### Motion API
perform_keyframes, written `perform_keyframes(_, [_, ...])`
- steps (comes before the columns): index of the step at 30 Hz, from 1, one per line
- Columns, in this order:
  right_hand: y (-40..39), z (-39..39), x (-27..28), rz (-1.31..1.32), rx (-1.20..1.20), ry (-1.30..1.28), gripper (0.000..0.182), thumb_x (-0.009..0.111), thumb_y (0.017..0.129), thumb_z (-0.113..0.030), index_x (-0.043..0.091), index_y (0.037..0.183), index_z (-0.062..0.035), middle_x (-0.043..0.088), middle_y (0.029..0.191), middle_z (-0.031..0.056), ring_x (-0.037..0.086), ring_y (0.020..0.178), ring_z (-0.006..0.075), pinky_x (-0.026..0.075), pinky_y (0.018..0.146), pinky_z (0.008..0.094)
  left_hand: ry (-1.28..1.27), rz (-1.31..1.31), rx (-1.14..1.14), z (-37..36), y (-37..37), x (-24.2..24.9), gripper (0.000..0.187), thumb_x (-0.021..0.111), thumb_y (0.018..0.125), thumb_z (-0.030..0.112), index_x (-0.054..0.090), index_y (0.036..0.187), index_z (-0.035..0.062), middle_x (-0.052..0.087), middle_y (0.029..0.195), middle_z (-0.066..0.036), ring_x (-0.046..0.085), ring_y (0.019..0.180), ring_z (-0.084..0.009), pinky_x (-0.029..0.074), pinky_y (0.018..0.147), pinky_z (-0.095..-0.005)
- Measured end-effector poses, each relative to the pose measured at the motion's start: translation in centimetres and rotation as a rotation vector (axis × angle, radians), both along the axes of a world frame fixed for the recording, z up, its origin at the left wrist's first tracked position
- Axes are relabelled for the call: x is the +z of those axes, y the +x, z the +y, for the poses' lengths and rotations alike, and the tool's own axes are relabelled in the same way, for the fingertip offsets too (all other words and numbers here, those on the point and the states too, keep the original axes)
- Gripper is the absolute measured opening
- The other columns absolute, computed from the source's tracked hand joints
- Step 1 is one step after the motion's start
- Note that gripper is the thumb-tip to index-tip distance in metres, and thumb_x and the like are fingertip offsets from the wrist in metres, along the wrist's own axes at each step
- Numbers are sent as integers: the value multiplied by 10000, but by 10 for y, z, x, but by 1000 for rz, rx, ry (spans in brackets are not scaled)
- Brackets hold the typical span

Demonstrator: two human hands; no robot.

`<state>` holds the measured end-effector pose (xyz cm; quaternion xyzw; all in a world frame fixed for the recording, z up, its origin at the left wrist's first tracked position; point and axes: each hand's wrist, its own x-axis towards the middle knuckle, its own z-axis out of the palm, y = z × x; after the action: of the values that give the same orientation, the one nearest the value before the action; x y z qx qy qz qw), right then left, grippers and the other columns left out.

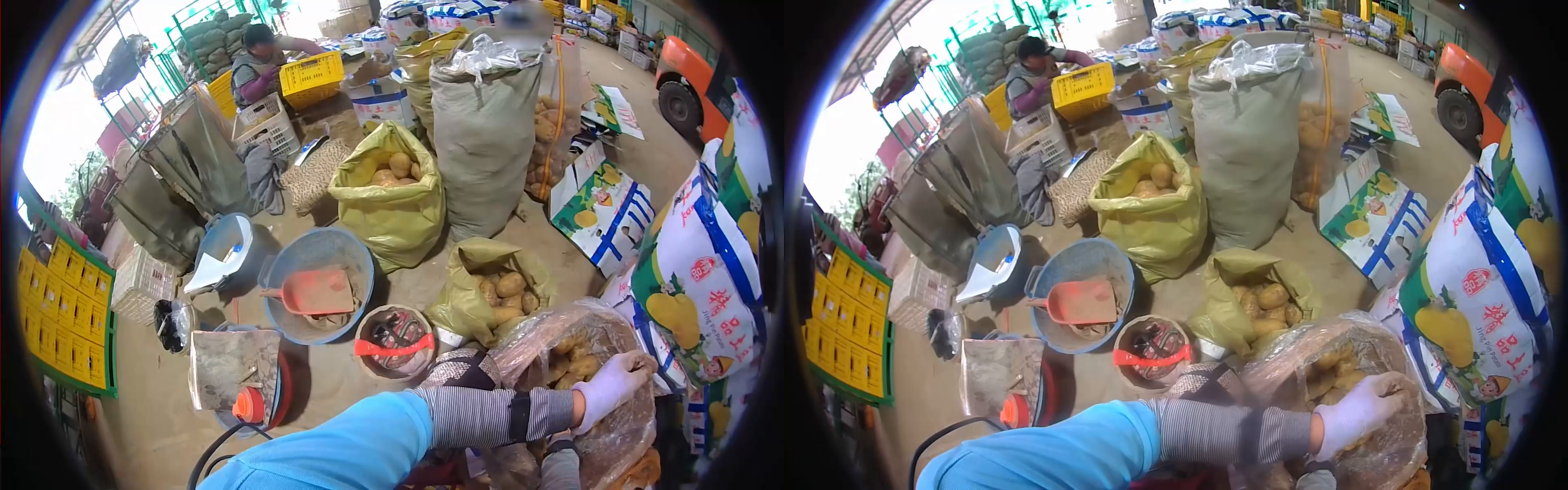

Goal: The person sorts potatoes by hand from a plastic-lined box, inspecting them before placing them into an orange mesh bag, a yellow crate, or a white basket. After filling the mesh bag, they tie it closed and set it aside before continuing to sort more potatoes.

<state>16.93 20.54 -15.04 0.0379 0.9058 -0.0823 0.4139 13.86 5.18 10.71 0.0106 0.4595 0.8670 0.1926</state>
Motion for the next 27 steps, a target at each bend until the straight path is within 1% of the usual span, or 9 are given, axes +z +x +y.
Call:
perform_keyframes(10, [60, 60, 124, 42, -1078, -1195, 673, 712, 793, -1, 446, 1409, -55, 636, 1216, 95, 614, 1098, 247, 518, 907, 351, -259, 200, -81, 26, 14, -22, 285, 583, 916, 142, 629, 1156, -4, 694, 1020, -142, 646, 930, -202, 511, 830, -314])
perform_keyframes(12, [81, 72, 153, 306, -1121, -1391, 595, 652, 840, 2, 439, 1392, -58, 648, 1090, 111, 676, 913, 265, 576, 742, 376, -364, 251, -108, 27, 23, -20, 345, 614, 926, 213, 612, 1237, 61, 649, 1078, -99, 624, 916, -195, 517, 790, -316])
perform_keyframes(14, [97, 138, 140, 261, -1141, -1409, 639, 693, 836, -63, 424, 1415, -63, 628, 1188, 138, 647, 1057, 292, 551, 880, 414, -831, 367, -264, 25, 36, -9, 534, 658, 891, 270, 510, 1363, 71, 518, 1299, -162, 600, 1071, -263, 514, 874, -335])
perform_keyframes(16, [114, 116, 186, 423, -1122, -1573, 718, 726, 828, -127, 381, 1455, -71, 572, 1296, 146, 587, 1168, 297, 506, 973, 416, -783, 277, -420, 37, 50, -19, 657, 695, 844, 204, 429, 1427, 59, 539, 1282, -186, 577, 1127, -259, 505, 906, -334])
perform_keyframes(18, [129, 95, 217, 589, -1028, -1662, 702, 722, 843, -150, 386, 1453, -65, 564, 1316, 136, 576, 1179, 288, 486, 1000, 392, -414, 192, -554, 51, 56, -51, 719, 722, 801, 148, 405, 1437, 40, 562, 1266, -192, 575, 1142, -256, 500, 922, -335])
perform_keyframes(20, [139, 77, 230, 753, -1059, -1478, 775, 774, 802, -168, 355, 1447, -76, 488, 1347, 126, 550, 1178, 268, 490, 983, 377, -292, 164, -599, 60, 64, -52, 755, 741, 762, 98, 401, 1432, 18, 586, 1248, -188, 577, 1148, -252, 497, 935, -336])
perform_keyframes(24, [127, 81, 197, 1189, -1006, -1050, 492, 750, 847, -213, 549, 1261, -40, 605, 1146, 134, 596, 1045, 246, 504, 904, 330, -391, 386, -447, 65, 85, -45, 743, 788, 719, 72, 454, 1376, -16, 616, 1229, -147, 592, 1129, -217, 496, 960, -336])
perform_keyframes(25, [124, 83, 194, 1218, -1077, -993, 367, 716, 879, -219, 605, 1170, -26, 638, 1065, 139, 618, 981, 250, 500, 888, 323, -249, 385, -447, 69, 86, -49, 759, 814, 725, 101, 448, 1380, -14, 615, 1229, -143, 586, 1136, -201, 497, 966, -339])
perform_keyframes(27, [123, 88, 209, 1216, -1065, -880, 366, 712, 896, -238, 627, 1157, 5, 676, 1066, 122, 626, 980, 222, 495, 847, 334, -393, 569, -445, 73, 85, -42, 805, 844, 724, 94, 423, 1403, -12, 595, 1256, -137, 589, 1125, -213, 510, 948, -330])
